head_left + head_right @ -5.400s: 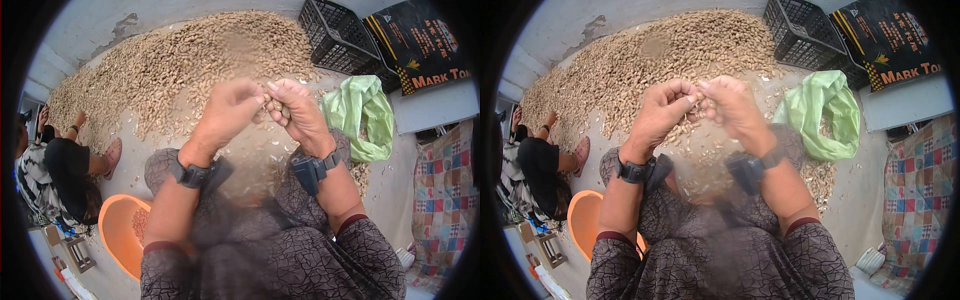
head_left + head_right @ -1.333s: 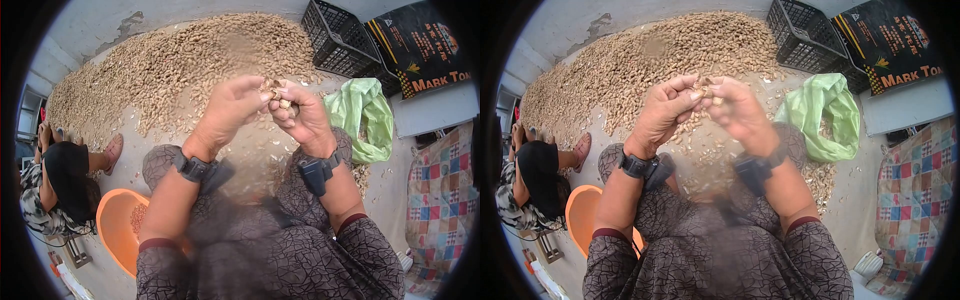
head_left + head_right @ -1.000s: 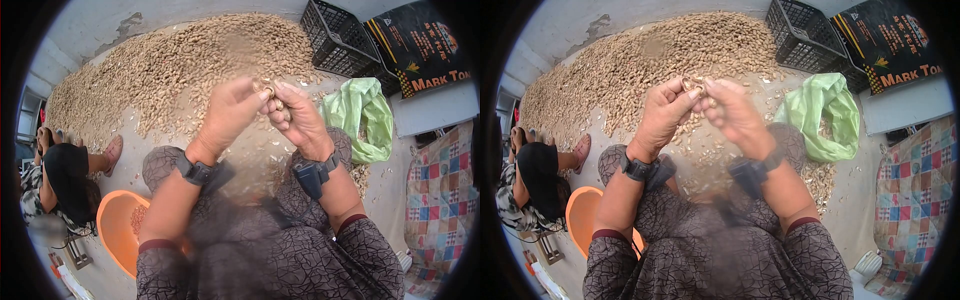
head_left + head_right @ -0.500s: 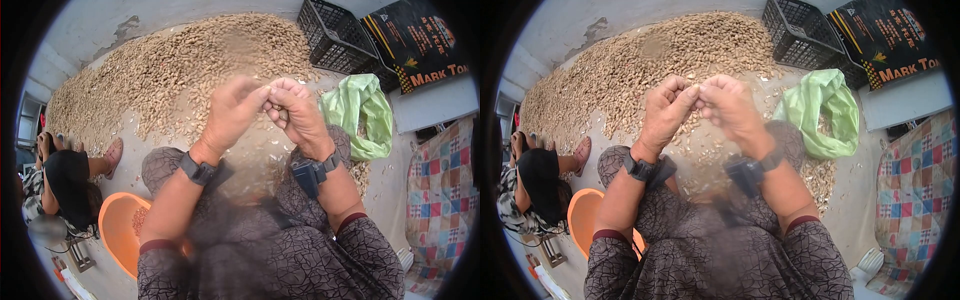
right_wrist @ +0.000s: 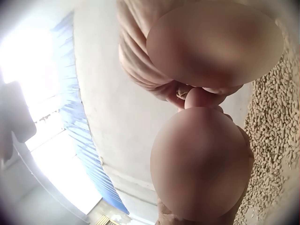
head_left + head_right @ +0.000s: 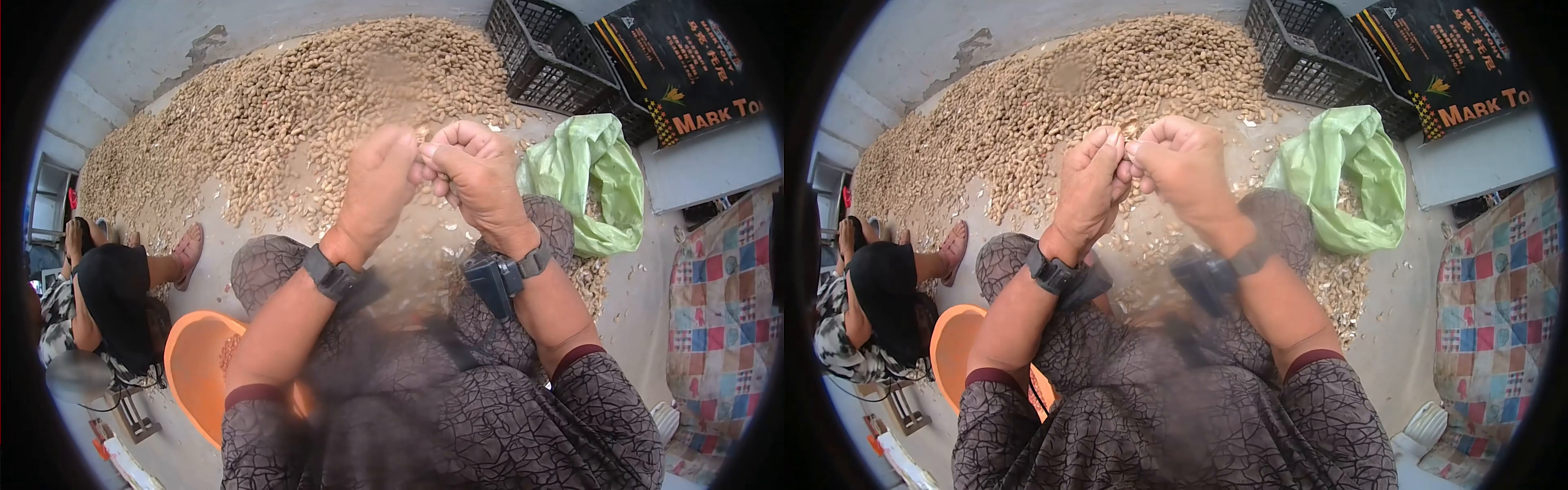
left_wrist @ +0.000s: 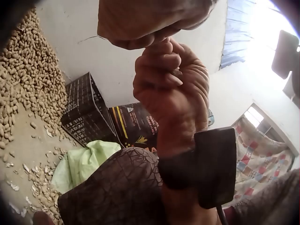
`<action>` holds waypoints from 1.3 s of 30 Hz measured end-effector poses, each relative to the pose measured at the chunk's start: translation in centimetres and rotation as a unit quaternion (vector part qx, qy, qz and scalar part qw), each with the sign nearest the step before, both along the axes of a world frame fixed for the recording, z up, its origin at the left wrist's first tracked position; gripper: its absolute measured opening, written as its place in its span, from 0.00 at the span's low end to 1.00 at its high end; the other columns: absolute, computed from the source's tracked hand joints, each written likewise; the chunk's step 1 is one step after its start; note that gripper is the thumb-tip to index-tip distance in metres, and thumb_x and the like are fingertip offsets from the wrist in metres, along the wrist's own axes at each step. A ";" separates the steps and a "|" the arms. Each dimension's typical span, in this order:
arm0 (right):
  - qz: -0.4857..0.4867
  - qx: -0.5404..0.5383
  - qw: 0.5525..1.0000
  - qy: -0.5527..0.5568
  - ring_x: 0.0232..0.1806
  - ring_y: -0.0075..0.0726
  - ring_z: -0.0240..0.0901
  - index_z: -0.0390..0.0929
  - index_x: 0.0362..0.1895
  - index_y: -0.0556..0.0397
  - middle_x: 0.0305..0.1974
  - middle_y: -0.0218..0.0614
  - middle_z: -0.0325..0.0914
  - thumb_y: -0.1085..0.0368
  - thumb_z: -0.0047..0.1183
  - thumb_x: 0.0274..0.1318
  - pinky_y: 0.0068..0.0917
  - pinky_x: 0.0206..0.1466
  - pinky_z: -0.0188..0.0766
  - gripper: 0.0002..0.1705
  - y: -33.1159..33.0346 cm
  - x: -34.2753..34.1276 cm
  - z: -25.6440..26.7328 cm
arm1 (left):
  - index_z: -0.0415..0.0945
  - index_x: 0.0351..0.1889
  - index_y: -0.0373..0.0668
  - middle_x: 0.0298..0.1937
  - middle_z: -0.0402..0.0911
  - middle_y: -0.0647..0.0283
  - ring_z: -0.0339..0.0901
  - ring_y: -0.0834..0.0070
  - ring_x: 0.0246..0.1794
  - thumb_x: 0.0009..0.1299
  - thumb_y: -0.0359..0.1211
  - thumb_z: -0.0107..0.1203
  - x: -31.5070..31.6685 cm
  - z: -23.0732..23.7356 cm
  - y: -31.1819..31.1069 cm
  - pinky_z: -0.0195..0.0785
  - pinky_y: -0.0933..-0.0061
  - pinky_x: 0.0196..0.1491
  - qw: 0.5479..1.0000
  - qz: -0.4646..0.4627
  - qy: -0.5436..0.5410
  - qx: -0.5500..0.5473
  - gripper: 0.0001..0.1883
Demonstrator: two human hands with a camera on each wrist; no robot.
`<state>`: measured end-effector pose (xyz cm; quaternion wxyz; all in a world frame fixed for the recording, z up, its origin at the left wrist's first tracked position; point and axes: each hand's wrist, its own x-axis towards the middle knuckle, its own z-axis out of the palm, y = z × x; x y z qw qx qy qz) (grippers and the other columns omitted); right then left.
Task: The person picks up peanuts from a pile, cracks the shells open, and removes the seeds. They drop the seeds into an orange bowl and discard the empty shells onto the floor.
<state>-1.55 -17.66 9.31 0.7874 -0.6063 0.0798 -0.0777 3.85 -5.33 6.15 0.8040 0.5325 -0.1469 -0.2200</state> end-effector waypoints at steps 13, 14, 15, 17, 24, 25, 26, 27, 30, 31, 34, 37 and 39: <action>0.020 0.056 0.998 -0.020 0.18 0.16 0.67 0.72 0.30 0.59 0.23 0.33 0.76 0.70 0.51 0.52 0.12 0.18 0.60 0.04 -0.5 0.0 -0.3 | 0.67 0.35 0.39 0.24 0.73 0.63 0.56 0.88 0.12 0.71 0.32 0.42 -0.3 1.4 0.6 0.48 0.88 0.16 0.987 -0.039 0.111 -0.112 0.06; 0.022 0.062 0.998 -0.025 0.18 0.15 0.67 0.73 0.31 0.58 0.23 0.32 0.75 0.70 0.51 0.52 0.11 0.18 0.60 0.04 -0.4 0.0 -0.2 | 0.67 0.38 0.39 0.25 0.74 0.62 0.56 0.88 0.13 0.71 0.31 0.43 -0.2 1.6 0.8 0.48 0.89 0.16 0.986 -0.045 0.108 -0.120 0.06; 0.023 0.068 0.997 -0.029 0.19 0.15 0.67 0.73 0.31 0.58 0.23 0.31 0.75 0.69 0.52 0.52 0.11 0.19 0.60 0.05 -0.4 0.0 0.0 | 0.67 0.38 0.39 0.25 0.74 0.62 0.56 0.88 0.13 0.71 0.31 0.43 -0.2 1.8 1.0 0.48 0.89 0.16 0.986 -0.045 0.108 -0.121 0.06; 0.022 0.064 0.997 -0.029 0.19 0.15 0.67 0.73 0.32 0.58 0.23 0.31 0.75 0.69 0.52 0.52 0.11 0.19 0.60 0.05 -0.4 0.0 -0.2 | 0.69 0.37 0.40 0.25 0.72 0.67 0.60 0.89 0.19 0.71 0.34 0.44 -0.2 1.9 1.5 0.50 0.89 0.20 0.994 -0.067 0.039 -0.077 0.08; 0.036 0.056 0.998 -0.013 0.18 0.14 0.66 0.73 0.32 0.57 0.23 0.31 0.76 0.66 0.52 0.54 0.09 0.17 0.58 0.07 0.1 0.1 -0.8 | 0.71 0.38 0.38 0.27 0.73 0.67 0.64 0.88 0.21 0.68 0.30 0.47 -0.5 2.3 2.2 0.54 0.89 0.23 0.995 -0.077 0.014 -0.065 0.05; 0.037 0.055 0.998 -0.013 0.18 0.14 0.66 0.73 0.32 0.57 0.23 0.31 0.76 0.66 0.52 0.54 0.09 0.17 0.58 0.07 0.1 0.2 -0.8 | 0.71 0.38 0.38 0.27 0.74 0.67 0.66 0.87 0.23 0.68 0.29 0.47 -0.6 2.3 2.1 0.57 0.88 0.25 0.995 -0.067 0.005 -0.072 0.05; 0.046 0.067 0.997 -0.015 0.17 0.13 0.66 0.74 0.31 0.57 0.23 0.31 0.76 0.65 0.53 0.54 0.09 0.16 0.58 0.08 0.2 0.2 -0.9 | 0.71 0.38 0.37 0.28 0.74 0.67 0.68 0.86 0.25 0.67 0.28 0.48 -0.6 2.3 2.0 0.60 0.87 0.27 0.995 -0.056 -0.005 -0.079 0.05; 0.055 0.078 0.995 -0.017 0.17 0.13 0.66 0.74 0.30 0.57 0.22 0.31 0.76 0.64 0.54 0.54 0.09 0.16 0.57 0.09 0.2 0.3 -0.9 | 0.71 0.38 0.37 0.28 0.74 0.67 0.68 0.86 0.25 0.67 0.28 0.48 -0.7 2.2 2.0 0.60 0.87 0.27 0.995 -0.055 -0.006 -0.079 0.05; 0.064 0.042 0.997 -0.024 0.17 0.13 0.66 0.75 0.28 0.57 0.22 0.32 0.77 0.63 0.54 0.54 0.09 0.16 0.58 0.10 0.4 0.4 -0.9 | 0.70 0.38 0.36 0.28 0.74 0.66 0.70 0.84 0.28 0.67 0.26 0.47 -0.7 1.7 1.6 0.64 0.83 0.31 0.996 0.001 -0.085 -0.021 0.05; 0.064 0.042 0.997 -0.024 0.17 0.13 0.66 0.75 0.28 0.57 0.22 0.32 0.77 0.63 0.54 0.54 0.09 0.16 0.58 0.10 0.4 0.4 -0.8 | 0.70 0.40 0.35 0.27 0.74 0.66 0.65 0.88 0.22 0.67 0.26 0.46 -0.8 1.5 1.4 0.56 0.88 0.24 0.994 0.019 -0.103 -0.009 0.06; 0.066 0.009 0.998 -0.012 0.17 0.13 0.66 0.76 0.28 0.58 0.22 0.33 0.77 0.64 0.54 0.53 0.09 0.16 0.58 0.09 0.3 0.2 -0.6 | 0.69 0.43 0.35 0.25 0.72 0.67 0.59 0.91 0.17 0.67 0.27 0.45 -1.0 1.5 1.5 0.48 0.92 0.17 0.995 0.021 -0.095 -0.004 0.08; 0.073 0.034 0.997 -0.021 0.17 0.14 0.66 0.75 0.28 0.59 0.23 0.33 0.78 0.66 0.54 0.52 0.09 0.16 0.59 0.08 0.2 0.2 -0.7 | 0.68 0.44 0.36 0.24 0.70 0.69 0.58 0.91 0.17 0.68 0.27 0.43 -1.0 1.4 1.6 0.47 0.92 0.18 0.999 0.005 -0.042 -0.014 0.09; 0.072 0.026 0.997 -0.019 0.17 0.14 0.66 0.75 0.29 0.60 0.23 0.34 0.78 0.68 0.54 0.51 0.10 0.17 0.60 0.06 0.2 0.0 -0.6 | 0.67 0.44 0.36 0.24 0.69 0.69 0.57 0.91 0.17 0.68 0.26 0.42 -1.0 1.4 1.5 0.47 0.91 0.18 1.000 0.004 -0.015 -0.020 0.09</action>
